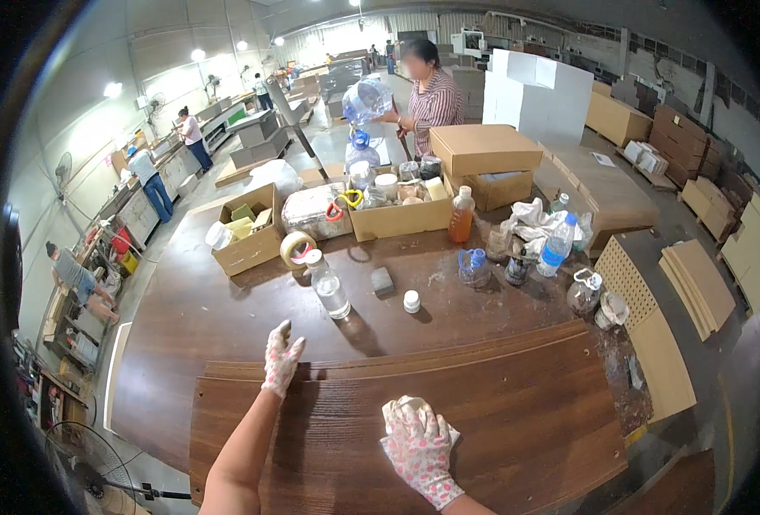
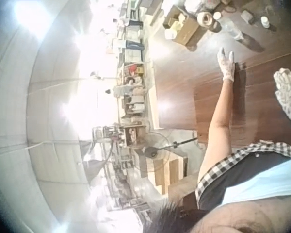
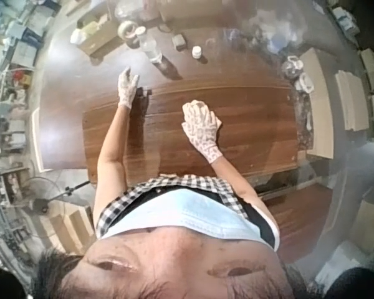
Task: The person wipes a wooden panel with a cloth, touches a bottle, uses a small tool to scrape the edges, and then lifts the panel to place it on a stack of wooden panels.
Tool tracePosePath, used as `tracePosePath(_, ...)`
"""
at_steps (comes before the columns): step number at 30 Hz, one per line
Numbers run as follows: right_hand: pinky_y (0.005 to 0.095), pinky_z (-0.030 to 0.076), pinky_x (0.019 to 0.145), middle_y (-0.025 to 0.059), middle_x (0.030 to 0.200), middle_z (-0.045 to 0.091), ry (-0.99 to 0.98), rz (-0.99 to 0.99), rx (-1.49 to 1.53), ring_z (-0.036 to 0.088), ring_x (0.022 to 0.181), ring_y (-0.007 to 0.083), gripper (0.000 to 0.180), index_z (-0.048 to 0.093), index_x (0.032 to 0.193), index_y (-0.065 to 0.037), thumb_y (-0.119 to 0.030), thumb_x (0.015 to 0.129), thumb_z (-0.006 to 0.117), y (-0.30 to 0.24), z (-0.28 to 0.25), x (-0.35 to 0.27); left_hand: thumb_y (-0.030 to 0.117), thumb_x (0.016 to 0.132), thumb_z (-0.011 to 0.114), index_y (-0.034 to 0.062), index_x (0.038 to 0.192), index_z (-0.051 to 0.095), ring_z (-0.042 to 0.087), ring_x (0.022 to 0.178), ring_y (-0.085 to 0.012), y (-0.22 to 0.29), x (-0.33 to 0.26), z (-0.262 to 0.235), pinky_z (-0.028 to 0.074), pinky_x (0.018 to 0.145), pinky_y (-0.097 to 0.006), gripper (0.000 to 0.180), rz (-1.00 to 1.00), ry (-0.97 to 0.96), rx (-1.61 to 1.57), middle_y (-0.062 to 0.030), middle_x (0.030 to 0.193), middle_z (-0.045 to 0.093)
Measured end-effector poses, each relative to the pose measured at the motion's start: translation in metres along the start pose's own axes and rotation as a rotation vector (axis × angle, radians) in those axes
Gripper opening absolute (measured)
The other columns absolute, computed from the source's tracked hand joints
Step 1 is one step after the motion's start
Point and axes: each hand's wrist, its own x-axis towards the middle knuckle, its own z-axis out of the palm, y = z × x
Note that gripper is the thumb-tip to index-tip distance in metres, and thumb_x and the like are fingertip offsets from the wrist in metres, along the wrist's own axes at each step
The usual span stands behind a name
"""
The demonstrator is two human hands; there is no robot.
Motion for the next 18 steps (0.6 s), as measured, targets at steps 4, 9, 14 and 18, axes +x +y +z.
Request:
tracePosePath(4,0.0552,0.022,0.107,0.0113,0.140,0.039,-0.025,-0.007,-0.004,0.033,0.129,0.0360,0.067,0.039,0.142,-0.014,-0.044,0.084,0.055,0.002,0.000,-0.001,0.021,0.068,0.084,-0.0028,0.145,0.022,0.037,0.132,-0.0337,0.012,0.049,0.059,0.033,0.108,-0.037,0.101,-0.229,-0.034,-0.277,-0.0230,0.143,0.035)
tracePosePath(9,0.0520,0.026,0.105,0.0086,0.138,0.042,0.009,-0.020,-0.075,0.038,0.125,0.0361,0.064,0.038,0.143,-0.019,-0.044,0.085,0.052,0.001,0.006,-0.003,0.016,0.063,0.085,-0.0015,0.147,0.015,0.039,0.131,-0.0304,0.008,0.085,0.105,0.033,0.108,-0.035,0.111,-0.094,0.070,-0.390,-0.0235,0.144,0.035)
tracePosePath(14,0.0500,0.032,0.101,0.0027,0.137,0.043,0.053,-0.025,-0.113,0.041,0.121,0.0342,0.059,0.046,0.137,-0.021,-0.042,0.082,0.056,0.000,0.007,-0.001,0.012,0.063,0.085,0.0018,0.143,0.028,0.054,0.116,-0.0276,0.002,0.105,0.123,0.042,0.098,-0.034,0.098,-0.190,0.156,-0.424,-0.0192,0.129,0.051)
tracePosePath(18,0.0509,0.028,0.104,0.0085,0.137,0.042,0.021,-0.007,-0.054,0.039,0.125,0.0344,0.064,0.041,0.141,-0.017,-0.039,0.083,0.055,0.000,0.008,0.000,0.010,0.068,0.082,0.0036,0.122,0.048,0.059,0.101,-0.0202,0.008,0.102,0.113,0.047,0.089,-0.032,0.065,-0.253,0.019,-0.610,-0.0106,0.111,0.061)
